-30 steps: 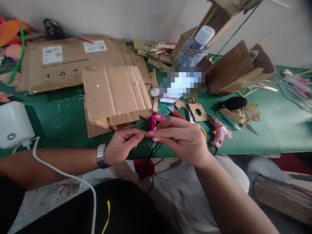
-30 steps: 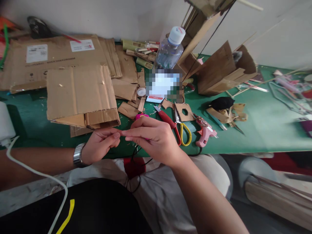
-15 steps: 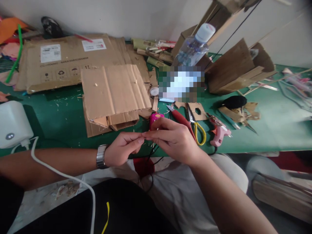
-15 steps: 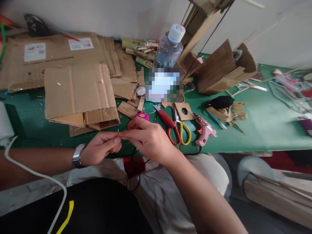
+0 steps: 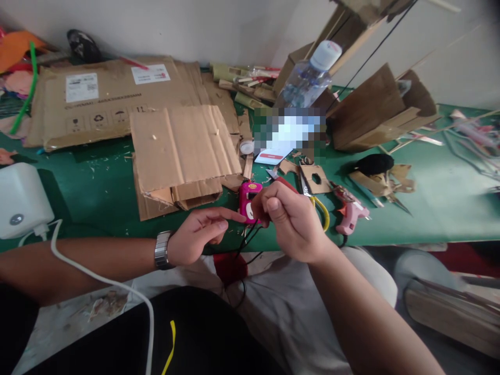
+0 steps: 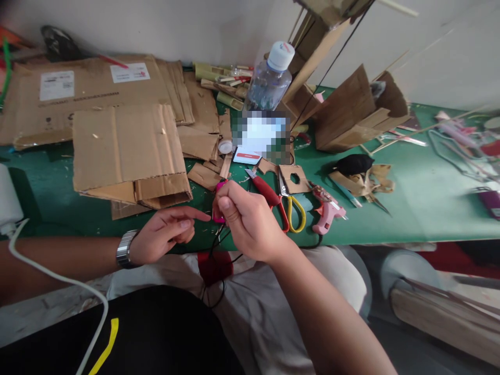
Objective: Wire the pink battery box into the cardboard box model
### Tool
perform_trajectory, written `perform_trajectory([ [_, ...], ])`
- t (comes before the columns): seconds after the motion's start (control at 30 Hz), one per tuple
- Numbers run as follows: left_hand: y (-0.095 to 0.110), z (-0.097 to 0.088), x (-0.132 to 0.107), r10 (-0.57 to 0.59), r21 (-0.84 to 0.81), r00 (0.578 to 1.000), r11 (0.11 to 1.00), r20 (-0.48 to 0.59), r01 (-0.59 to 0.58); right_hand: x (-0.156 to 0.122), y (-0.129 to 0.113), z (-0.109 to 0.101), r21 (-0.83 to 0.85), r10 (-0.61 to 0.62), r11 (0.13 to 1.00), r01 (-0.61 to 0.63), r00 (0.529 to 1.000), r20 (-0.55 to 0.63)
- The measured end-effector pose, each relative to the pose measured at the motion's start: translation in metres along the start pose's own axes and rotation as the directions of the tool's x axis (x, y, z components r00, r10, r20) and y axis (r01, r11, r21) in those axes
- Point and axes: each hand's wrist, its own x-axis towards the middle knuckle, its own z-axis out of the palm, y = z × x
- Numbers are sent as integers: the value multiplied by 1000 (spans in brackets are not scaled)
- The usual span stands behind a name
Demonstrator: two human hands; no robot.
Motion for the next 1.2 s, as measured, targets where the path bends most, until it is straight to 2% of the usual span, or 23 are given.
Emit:
perform_trajectory([
  [0.17,3,2,1,8,-22,1000,1000,-10,-8,1,-1,-3,62,26,998,-24,999,-23],
  [0.27,3,2,2,11,-34,1000,999,-12,-12,1,-4,-8,61,83,995,-80,995,-47],
  [0.57,-2,0,3,22,-38,1000,999,-11,-22,7,2,-37,63,165,986,-156,967,-195],
  [0.67,-2,-1,3,29,-43,1000,999,-7,-29,7,2,-51,61,204,979,-195,942,-266],
  [0.87,-4,-1,3,43,-50,999,998,2,-43,-2,4,-70,63,229,972,-226,855,-465],
  [1.0,-4,-1,3,39,-46,999,998,2,-39,-6,8,-73,120,241,970,-209,859,-451],
  [1.2,-5,-2,3,37,-44,999,998,1,-37,-5,5,-65,183,280,958,-223,873,-400],
])
